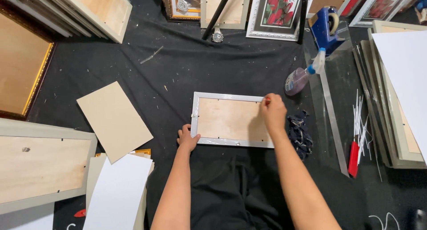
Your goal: Cleaning the glass and backboard of a picture frame and then securing the backboard into the frame.
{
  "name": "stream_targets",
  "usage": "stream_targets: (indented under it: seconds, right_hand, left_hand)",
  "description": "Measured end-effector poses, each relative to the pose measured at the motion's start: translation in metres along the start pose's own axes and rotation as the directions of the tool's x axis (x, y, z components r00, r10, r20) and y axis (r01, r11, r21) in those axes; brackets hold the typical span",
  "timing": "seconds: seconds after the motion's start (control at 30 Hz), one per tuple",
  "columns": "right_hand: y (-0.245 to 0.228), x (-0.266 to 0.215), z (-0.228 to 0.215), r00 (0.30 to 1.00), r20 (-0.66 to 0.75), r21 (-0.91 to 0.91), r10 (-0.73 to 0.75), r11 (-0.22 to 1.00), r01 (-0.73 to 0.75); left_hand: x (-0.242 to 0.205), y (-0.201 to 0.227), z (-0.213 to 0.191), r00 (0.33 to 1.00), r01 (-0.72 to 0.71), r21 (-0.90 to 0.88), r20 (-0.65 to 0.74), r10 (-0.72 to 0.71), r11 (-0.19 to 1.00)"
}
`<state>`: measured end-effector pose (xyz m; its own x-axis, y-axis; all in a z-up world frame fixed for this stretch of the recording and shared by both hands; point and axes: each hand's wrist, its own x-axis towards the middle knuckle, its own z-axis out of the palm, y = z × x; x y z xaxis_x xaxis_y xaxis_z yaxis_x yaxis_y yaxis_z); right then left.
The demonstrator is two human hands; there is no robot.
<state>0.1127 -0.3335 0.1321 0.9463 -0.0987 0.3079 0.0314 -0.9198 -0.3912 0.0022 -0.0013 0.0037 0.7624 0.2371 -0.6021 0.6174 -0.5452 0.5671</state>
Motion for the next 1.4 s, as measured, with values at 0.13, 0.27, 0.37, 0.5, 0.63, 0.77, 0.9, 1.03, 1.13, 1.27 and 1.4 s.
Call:
stream_targets:
  seconds: [0.13, 0.27, 0.37, 0.5, 0.63, 0.77, 0.9, 1.03, 1.13, 1.27, 1.4]
  right_hand:
    - [-0.098, -0.021, 0.041, 0.997, 0.04, 0.154, -0.068, 0.986, 0.061]
    - [-0.182, -0.043, 0.049, 0.955, 0.294, 0.475, -0.045, 0.874, -0.105]
    - [-0.199, -0.044, 0.043, 0.877, 0.477, 0.604, 0.053, 0.705, -0.371]
    - [-0.145, -0.053, 0.05, 0.804, 0.563, 0.57, 0.193, 0.614, -0.546]
    - [-0.024, -0.057, 0.021, 0.838, 0.463, 0.462, 0.29, 0.727, -0.507]
    - [0.017, -0.068, -0.055, 0.942, 0.108, 0.047, 0.319, 0.945, -0.325]
    - [-0.044, -0.092, -0.037, 0.995, 0.1, 0.047, 0.023, 0.999, -0.028]
    - [-0.158, -0.139, -0.015, 0.952, 0.261, 0.21, -0.158, 0.972, 0.104]
    - [-0.185, -0.15, -0.009, 0.92, 0.333, 0.446, -0.204, 0.894, 0.036]
    - [-0.121, -0.128, -0.022, 0.902, 0.43, 0.5, 0.032, 0.823, -0.268]
    - [0.018, -0.1, -0.053, 0.864, 0.381, 0.206, 0.331, 0.88, -0.428]
  left_hand:
    - [0.002, 0.001, 0.0, 0.999, 0.023, 0.016, 0.022, -0.023, 1.0]
    - [-0.009, 0.005, -0.003, 0.999, 0.046, -0.046, 0.016, -0.045, 0.998]
    - [-0.021, 0.02, -0.021, 0.99, 0.14, -0.31, 0.057, -0.129, 0.94]
    - [0.0, 0.002, 0.002, 0.972, 0.184, -0.62, -0.001, -0.235, 0.762]
    - [-0.003, 0.005, -0.001, 0.974, 0.175, -0.585, -0.012, -0.224, 0.792]
    - [-0.011, 0.01, -0.006, 0.982, 0.17, -0.527, 0.018, -0.189, 0.833]
    - [-0.013, 0.012, -0.008, 0.982, 0.16, -0.57, 0.01, -0.188, 0.806]
    - [-0.039, 0.031, -0.021, 0.977, 0.169, -0.612, 0.004, -0.211, 0.773]
    - [-0.062, 0.048, -0.033, 0.974, 0.185, -0.663, 0.026, -0.225, 0.725]
    - [-0.028, 0.023, -0.018, 0.98, 0.172, -0.608, 0.027, -0.197, 0.775]
    - [-0.012, 0.003, -0.001, 0.993, 0.091, -0.353, -0.039, -0.112, 0.931]
